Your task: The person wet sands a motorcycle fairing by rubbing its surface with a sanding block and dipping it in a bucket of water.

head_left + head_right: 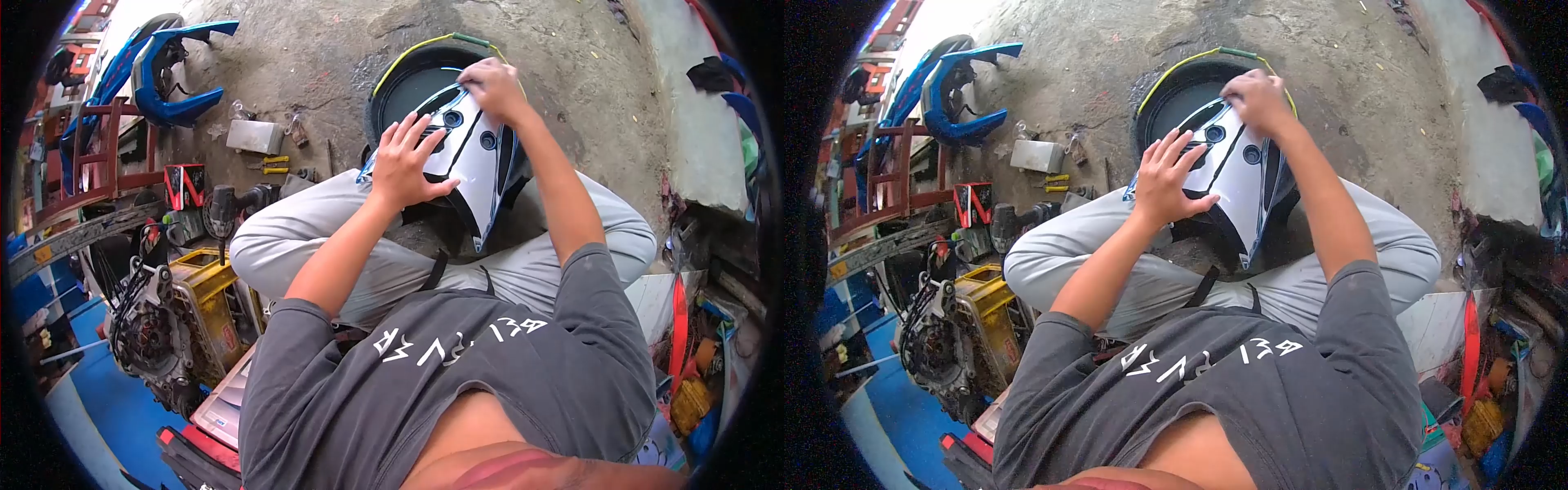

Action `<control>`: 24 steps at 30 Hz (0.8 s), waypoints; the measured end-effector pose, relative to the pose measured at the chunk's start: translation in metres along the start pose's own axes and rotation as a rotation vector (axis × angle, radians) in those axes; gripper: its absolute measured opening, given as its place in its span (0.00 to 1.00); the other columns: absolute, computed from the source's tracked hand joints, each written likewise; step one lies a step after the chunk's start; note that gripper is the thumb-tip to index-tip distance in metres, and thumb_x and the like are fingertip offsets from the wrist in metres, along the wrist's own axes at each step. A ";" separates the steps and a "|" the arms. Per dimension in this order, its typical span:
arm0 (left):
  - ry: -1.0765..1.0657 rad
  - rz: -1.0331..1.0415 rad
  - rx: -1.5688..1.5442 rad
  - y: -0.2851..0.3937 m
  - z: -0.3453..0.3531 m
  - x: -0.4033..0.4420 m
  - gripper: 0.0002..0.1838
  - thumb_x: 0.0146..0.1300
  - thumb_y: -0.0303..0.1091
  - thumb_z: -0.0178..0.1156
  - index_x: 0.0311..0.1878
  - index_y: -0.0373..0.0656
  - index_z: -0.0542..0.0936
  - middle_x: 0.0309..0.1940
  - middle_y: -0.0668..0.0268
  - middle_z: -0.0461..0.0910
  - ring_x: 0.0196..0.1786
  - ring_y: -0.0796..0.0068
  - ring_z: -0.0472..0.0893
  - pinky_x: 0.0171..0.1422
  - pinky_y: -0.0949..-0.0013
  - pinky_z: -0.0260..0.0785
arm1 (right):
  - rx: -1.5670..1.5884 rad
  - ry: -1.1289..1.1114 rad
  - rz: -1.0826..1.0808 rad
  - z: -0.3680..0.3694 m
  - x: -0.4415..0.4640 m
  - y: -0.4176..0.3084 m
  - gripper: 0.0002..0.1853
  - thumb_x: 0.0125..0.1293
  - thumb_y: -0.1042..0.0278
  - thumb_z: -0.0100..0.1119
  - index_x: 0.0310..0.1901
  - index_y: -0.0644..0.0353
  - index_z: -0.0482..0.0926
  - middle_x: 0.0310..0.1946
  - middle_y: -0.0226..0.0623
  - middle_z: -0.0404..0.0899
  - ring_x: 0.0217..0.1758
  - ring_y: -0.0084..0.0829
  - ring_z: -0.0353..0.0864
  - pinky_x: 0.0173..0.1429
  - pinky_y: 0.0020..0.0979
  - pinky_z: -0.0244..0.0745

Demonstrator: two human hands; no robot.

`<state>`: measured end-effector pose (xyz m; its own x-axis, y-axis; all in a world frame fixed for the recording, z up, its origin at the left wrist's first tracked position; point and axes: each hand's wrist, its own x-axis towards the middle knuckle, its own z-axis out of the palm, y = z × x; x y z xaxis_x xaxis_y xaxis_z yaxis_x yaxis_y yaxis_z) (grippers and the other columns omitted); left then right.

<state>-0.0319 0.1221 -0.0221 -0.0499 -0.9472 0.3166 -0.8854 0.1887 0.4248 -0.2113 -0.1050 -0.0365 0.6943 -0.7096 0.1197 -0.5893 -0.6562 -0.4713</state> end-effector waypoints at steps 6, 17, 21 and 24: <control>0.004 0.008 0.003 0.001 -0.002 0.000 0.47 0.51 0.70 0.76 0.71 0.52 0.85 0.76 0.54 0.77 0.82 0.47 0.72 0.84 0.39 0.62 | 0.003 -0.096 -0.246 0.018 0.003 -0.058 0.08 0.74 0.59 0.66 0.47 0.41 0.94 0.52 0.19 0.92 0.69 0.31 0.80 0.80 0.62 0.58; 0.025 0.020 -0.002 -0.002 0.003 -0.002 0.48 0.48 0.71 0.76 0.71 0.53 0.84 0.77 0.56 0.76 0.83 0.48 0.71 0.84 0.40 0.62 | -0.021 0.108 -0.032 -0.004 0.002 -0.006 0.08 0.74 0.60 0.65 0.45 0.42 0.94 0.49 0.22 0.93 0.67 0.33 0.83 0.76 0.56 0.64; 0.028 0.027 -0.001 -0.003 0.003 -0.003 0.49 0.48 0.72 0.76 0.71 0.53 0.83 0.78 0.56 0.76 0.83 0.48 0.71 0.84 0.39 0.61 | -0.052 0.022 -0.273 0.021 -0.003 -0.066 0.07 0.73 0.61 0.67 0.45 0.45 0.92 0.50 0.20 0.92 0.66 0.32 0.82 0.75 0.60 0.63; 0.029 0.037 -0.002 -0.005 0.003 -0.004 0.50 0.50 0.74 0.75 0.72 0.53 0.83 0.78 0.55 0.75 0.83 0.48 0.70 0.85 0.39 0.60 | -0.021 -0.064 -0.246 0.012 -0.001 -0.076 0.08 0.73 0.60 0.68 0.47 0.47 0.93 0.51 0.20 0.92 0.66 0.31 0.81 0.78 0.61 0.59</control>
<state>-0.0291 0.1240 -0.0277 -0.0693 -0.9316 0.3567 -0.8824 0.2241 0.4137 -0.1620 -0.0511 -0.0115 0.8421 -0.5108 0.1729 -0.4074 -0.8127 -0.4165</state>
